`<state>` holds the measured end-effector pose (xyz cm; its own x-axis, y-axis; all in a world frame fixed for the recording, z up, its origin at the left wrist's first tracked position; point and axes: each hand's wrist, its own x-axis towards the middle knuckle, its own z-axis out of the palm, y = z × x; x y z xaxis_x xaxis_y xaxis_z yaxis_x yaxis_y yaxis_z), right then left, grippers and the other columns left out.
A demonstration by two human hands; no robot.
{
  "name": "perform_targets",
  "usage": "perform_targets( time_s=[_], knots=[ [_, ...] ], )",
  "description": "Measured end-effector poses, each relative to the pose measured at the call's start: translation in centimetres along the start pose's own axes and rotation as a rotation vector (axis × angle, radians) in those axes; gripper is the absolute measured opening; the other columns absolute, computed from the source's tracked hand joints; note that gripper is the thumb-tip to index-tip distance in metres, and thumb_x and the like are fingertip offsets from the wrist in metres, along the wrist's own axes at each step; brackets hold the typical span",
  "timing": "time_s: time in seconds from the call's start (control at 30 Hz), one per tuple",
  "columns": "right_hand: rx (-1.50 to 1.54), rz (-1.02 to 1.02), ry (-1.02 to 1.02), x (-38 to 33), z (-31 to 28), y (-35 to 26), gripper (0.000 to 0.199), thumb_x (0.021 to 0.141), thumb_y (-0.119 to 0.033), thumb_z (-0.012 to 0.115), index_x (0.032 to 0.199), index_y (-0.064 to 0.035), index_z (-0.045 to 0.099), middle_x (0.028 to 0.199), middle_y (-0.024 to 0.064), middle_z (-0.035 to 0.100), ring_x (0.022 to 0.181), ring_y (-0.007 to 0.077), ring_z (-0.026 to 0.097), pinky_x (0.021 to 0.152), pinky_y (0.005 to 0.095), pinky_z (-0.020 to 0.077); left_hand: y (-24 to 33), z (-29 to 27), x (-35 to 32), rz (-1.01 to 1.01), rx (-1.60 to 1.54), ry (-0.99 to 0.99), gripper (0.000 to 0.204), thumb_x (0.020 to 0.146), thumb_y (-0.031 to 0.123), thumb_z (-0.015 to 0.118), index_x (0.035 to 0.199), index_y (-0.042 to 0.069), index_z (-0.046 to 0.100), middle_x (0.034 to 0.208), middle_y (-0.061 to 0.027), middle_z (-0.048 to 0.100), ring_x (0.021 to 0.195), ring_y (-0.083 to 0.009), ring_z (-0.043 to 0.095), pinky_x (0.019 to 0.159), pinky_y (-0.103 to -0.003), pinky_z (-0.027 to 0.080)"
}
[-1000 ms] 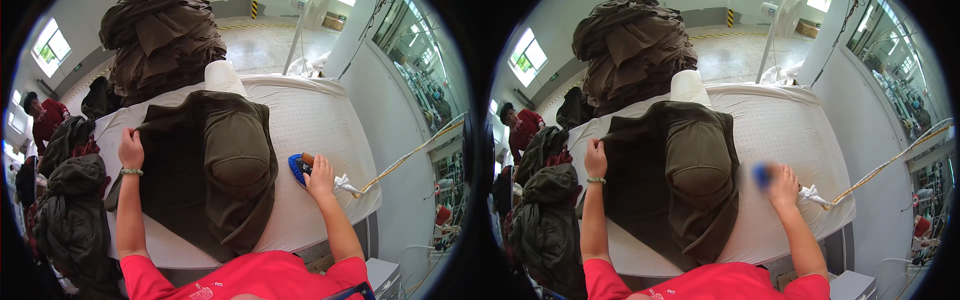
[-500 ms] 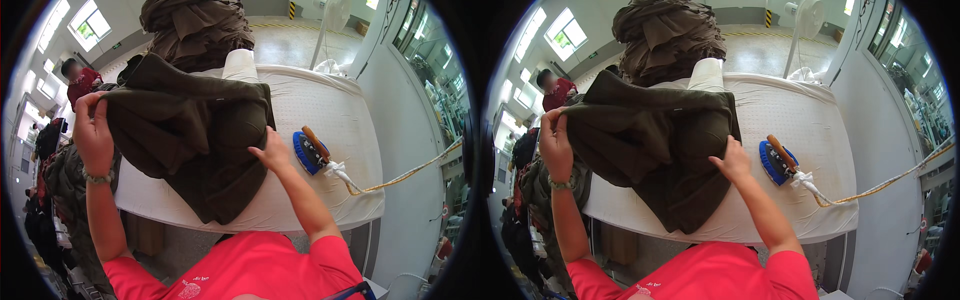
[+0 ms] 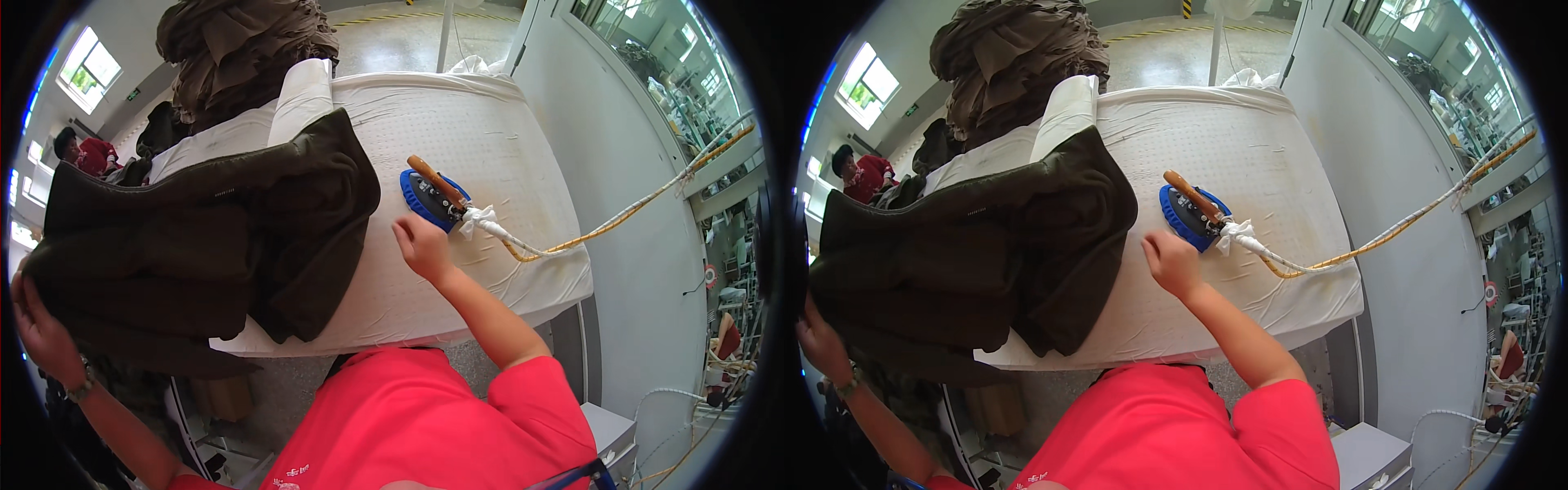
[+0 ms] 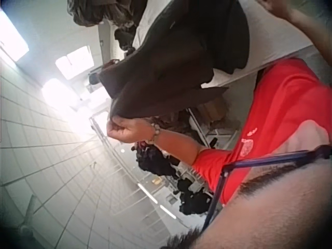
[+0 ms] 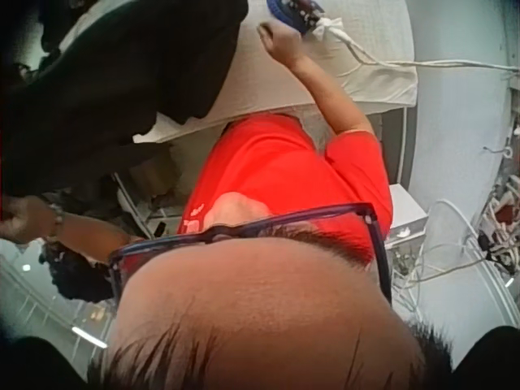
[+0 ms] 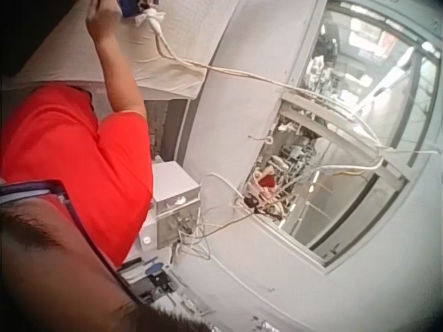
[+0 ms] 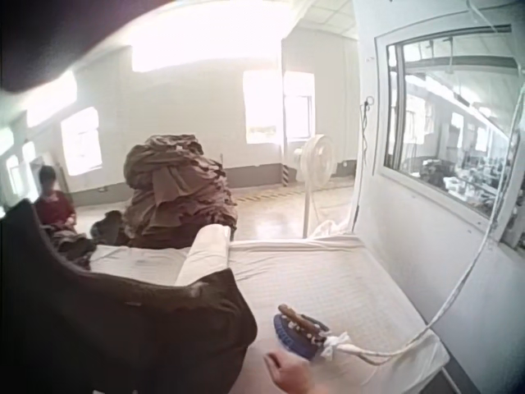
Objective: Ironing and folding olive green jackets on a table in a factory setting.
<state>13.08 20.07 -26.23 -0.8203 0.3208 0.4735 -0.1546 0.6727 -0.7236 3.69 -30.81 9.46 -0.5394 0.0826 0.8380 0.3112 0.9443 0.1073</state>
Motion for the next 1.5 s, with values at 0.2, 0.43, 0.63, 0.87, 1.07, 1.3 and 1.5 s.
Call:
perform_targets(
  time_s=[0.2, 0.43, 0.63, 0.87, 1.07, 1.3, 1.5],
  knots=[
    [-0.541, 0.01, -0.577, -20.8, -8.0, 6.7, 0.086, 0.088, -0.05, 0.07, 0.152, -0.0019, 0.037, 0.158, 0.0233, 0.033, 0.148, 0.0408, 0.03, 0.12, 0.0574, 0.0225, 4.0, -0.3, -1.3, 0.031, -0.221, -0.019, 0.026, 0.108, 0.012, 0.051, 0.127, -0.002, 0.061, 0.13, -0.0131, 0.067, 0.12, -0.0209, 0.064, 0.103, -0.033, 0.05],
    [-0.553, 0.078, -0.638, -19.1, -5.7, 6.3, 0.107, 0.085, -0.07, 0.06, 0.159, -0.0011, 0.024, 0.167, 0.0245, 0.012, 0.156, 0.0394, 0.009, 0.124, 0.059, 0.0056, 10.7, 0.8, 0.4, 0.179, -0.414, -0.036, 0.021, 0.107, 0.01, 0.053, 0.122, -0.001, 0.061, 0.126, -0.013, 0.069, 0.116, -0.0208, 0.065, 0.102, -0.033, 0.051],
    [-0.51, -0.025, -0.625, -18.6, -4.1, 6.0, 0.104, 0.086, -0.07, 0.06, 0.158, -0.0019, 0.028, 0.167, 0.0242, 0.014, 0.156, 0.0401, 0.009, 0.124, 0.0577, 0.0042, 13.3, 1.7, 0.9, 0.201, -0.233, 0.006, 0.016, 0.106, 0.011, 0.055, 0.116, 0.0, 0.062, 0.117, -0.0117, 0.072, 0.107, -0.0195, 0.068, 0.096, -0.031, 0.054],
    [0.099, -0.068, -0.541, -12.7, 2.2, 1.2, 0.058, 0.091, -0.033, 0.073, 0.138, -0.0031, 0.055, 0.127, 0.0202, 0.065, 0.114, 0.0311, 0.066, 0.094, 0.0443, 0.0538, 15.2, -1.8, 0.0, 0.225, -0.275, 0.041, 0.015, 0.105, 0.008, 0.056, 0.115, 0.0, 0.063, 0.117, -0.012, 0.072, 0.106, -0.0191, 0.069, 0.094, -0.029, 0.055],
    [0.994, 0.351, -0.535, 4.1, 8.1, -12.4, 0.05, 0.093, -0.024, 0.074, 0.135, -0.0038, 0.056, 0.12, 0.0143, 0.067, 0.097, 0.0197, 0.069, 0.074, 0.0357, 0.0583, 15.1, -11.3, -0.1, 0.317, -0.074, 0.001, 0.021, 0.107, 0.008, 0.05, 0.122, -0.003, 0.06, 0.128, -0.0165, 0.068, 0.115, -0.0229, 0.066, 0.1, -0.033, 0.054],
    [1.962, 0.466, -0.278, 7.5, 18.0, -7.5, 0.046, 0.103, -0.023, 0.06, 0.143, -0.0048, 0.05, 0.133, 0.0166, 0.06, 0.118, 0.0277, 0.061, 0.1, 0.0412, 0.0529, 12.4, -13.6, 0.0, -0.06, 0.109, 0.047, 0.03, 0.11, 0.014, 0.044, 0.129, -0.006, 0.055, 0.136, -0.0198, 0.061, 0.121, -0.0263, 0.063, 0.104, -0.037, 0.051],
    [0.266, 0.553, -0.65, 10.4, -5.9, 2.4, 0.056, 0.1, -0.036, 0.062, 0.147, -0.0075, 0.05, 0.144, 0.0107, 0.056, 0.129, 0.0212, 0.054, 0.116, 0.0367, 0.0369, 7.0, -8.7, 2.5, -0.465, 0.395, 0.129, 0.032, 0.109, 0.02, 0.046, 0.127, -0.005, 0.054, 0.133, -0.0206, 0.059, 0.118, -0.0269, 0.062, 0.104, -0.038, 0.05]
  ],
)
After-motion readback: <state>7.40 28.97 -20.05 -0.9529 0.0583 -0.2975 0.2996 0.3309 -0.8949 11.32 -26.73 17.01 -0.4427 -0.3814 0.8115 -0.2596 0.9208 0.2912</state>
